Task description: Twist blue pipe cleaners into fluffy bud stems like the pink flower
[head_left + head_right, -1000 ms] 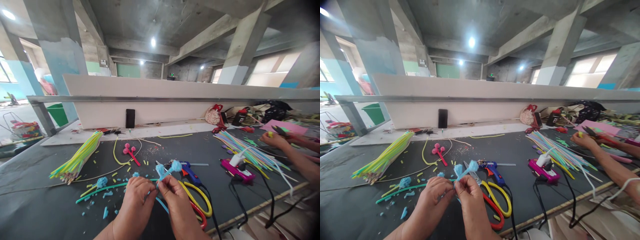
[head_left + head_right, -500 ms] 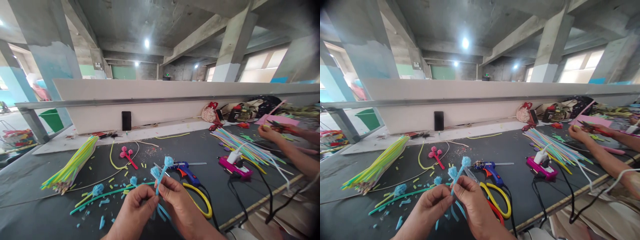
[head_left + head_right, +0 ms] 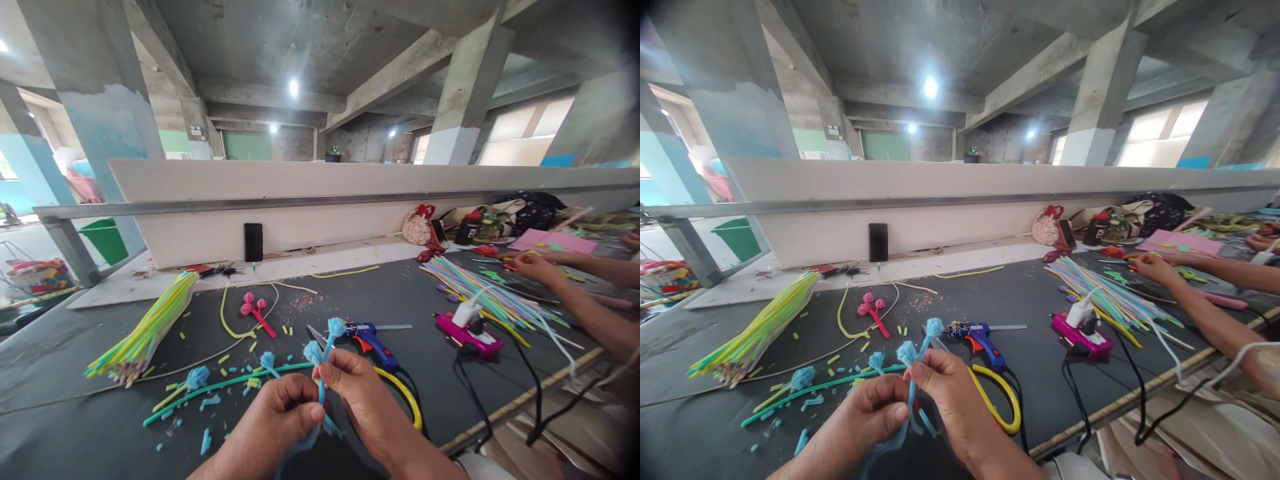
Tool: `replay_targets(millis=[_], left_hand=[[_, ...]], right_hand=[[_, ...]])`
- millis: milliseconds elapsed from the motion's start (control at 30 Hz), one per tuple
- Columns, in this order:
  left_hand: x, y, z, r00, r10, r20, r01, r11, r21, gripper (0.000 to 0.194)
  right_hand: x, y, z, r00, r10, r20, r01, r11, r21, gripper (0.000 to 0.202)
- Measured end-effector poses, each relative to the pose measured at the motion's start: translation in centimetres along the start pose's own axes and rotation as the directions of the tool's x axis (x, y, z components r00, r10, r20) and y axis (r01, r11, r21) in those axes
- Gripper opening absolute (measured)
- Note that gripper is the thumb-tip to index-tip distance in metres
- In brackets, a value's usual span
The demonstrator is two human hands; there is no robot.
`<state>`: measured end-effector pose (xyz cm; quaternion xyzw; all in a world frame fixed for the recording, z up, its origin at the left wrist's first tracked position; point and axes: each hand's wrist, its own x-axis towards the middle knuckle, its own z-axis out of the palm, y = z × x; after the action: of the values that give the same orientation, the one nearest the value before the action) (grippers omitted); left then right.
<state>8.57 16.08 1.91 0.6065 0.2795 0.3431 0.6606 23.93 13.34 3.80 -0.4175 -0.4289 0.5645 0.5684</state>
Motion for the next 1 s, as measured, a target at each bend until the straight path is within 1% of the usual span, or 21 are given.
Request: replay_targets(millis=[67, 133, 167, 233, 300, 367, 467, 533, 600, 667, 700, 767, 833, 933, 1000], left_hand=[[0.0, 0.7, -0.8, 0.996, 0.068, -0.061, -0.068, 0.998, -0.002, 0.039], [0.0, 1.5, -1.3, 0.980, 0.129, -0.151, -0.134, 0.991, -0.026, 0.037], [-0.1, 1.9, -1.4, 0.976, 0.141, -0.166, -0.151, 0.987, -0.050, 0.039], [0.0, 2.3, -1.3, 0.982, 0.128, -0.138, -0.143, 0.985, -0.102, 0.043], [0.1, 2.3, -1.1, 0.990, 0.086, -0.109, -0.099, 0.988, -0.120, 0.039], [0.2, 2.1, -1.0, 0.991, 0.060, -0.122, -0.074, 0.991, -0.110, 0.033], [0.2, 1.9, -0.9, 0.987, 0.071, -0.143, -0.089, 0.988, -0.123, 0.026], [0.3, 1.8, -0.7, 0.984, 0.093, -0.153, -0.121, 0.975, -0.184, 0.029], [0.3, 1.6, -0.3, 0.982, 0.091, -0.165, -0.132, 0.957, -0.258, 0.039], [0.4, 1.3, 0.1, 0.989, 0.059, -0.137, -0.099, 0.947, -0.306, 0.045], [0.5, 1.1, 0.3, 0.993, 0.030, -0.114, -0.064, 0.948, -0.312, 0.043], [0.5, 0.7, 0.5, 0.995, -0.045, -0.087, 0.016, 0.952, -0.306, 0.035], [0.6, 0.5, 0.6, 0.990, -0.098, -0.098, 0.065, 0.955, -0.291, 0.032], [0.6, 0.5, 0.7, 0.986, -0.132, -0.097, 0.100, 0.953, -0.285, 0.033], [0.6, 0.7, 0.7, 0.984, -0.141, -0.105, 0.109, 0.958, -0.265, 0.033]], right_hand=[[0.1, -0.4, -0.3, 0.999, -0.030, 0.019, 0.032, 0.986, -0.161, 0.023], [0.1, -0.7, -0.3, 0.998, -0.037, 0.056, 0.051, 0.963, -0.263, 0.023], [0.1, -0.8, -0.2, 0.997, -0.023, 0.074, 0.045, 0.953, -0.300, 0.024], [0.1, -0.8, 0.1, 0.995, 0.021, 0.099, 0.015, 0.936, -0.351, 0.027], [0.0, -0.7, 0.4, 0.991, 0.062, 0.116, -0.017, 0.937, -0.348, 0.028], [-0.1, -0.4, 0.6, 0.988, 0.080, 0.129, -0.039, 0.954, -0.296, 0.027], [-0.1, -0.1, 0.8, 0.992, 0.081, 0.098, -0.062, 0.980, -0.188, 0.026], [-0.1, 0.0, 0.8, 0.994, 0.084, 0.070, -0.074, 0.989, -0.128, 0.027], [0.1, 0.1, 0.8, 0.994, 0.088, 0.061, -0.083, 0.993, -0.082, 0.027], [0.3, 0.2, 0.7, 0.995, 0.090, 0.047, -0.088, 0.995, -0.054, 0.026], [0.4, 0.3, 0.6, 0.995, 0.094, 0.034, -0.092, 0.995, -0.046, 0.026], [0.5, 0.4, 0.3, 0.996, 0.086, -0.007, -0.087, 0.993, -0.076, 0.026], [0.6, 0.4, 0.2, 0.997, 0.058, -0.046, -0.064, 0.988, -0.144, 0.027], [0.6, 0.4, 0.1, 0.997, 0.009, -0.081, -0.028, 0.971, -0.236, 0.027], [0.5, 0.3, 0.1, 0.996, 0.011, -0.089, -0.034, 0.963, -0.267, 0.029]])
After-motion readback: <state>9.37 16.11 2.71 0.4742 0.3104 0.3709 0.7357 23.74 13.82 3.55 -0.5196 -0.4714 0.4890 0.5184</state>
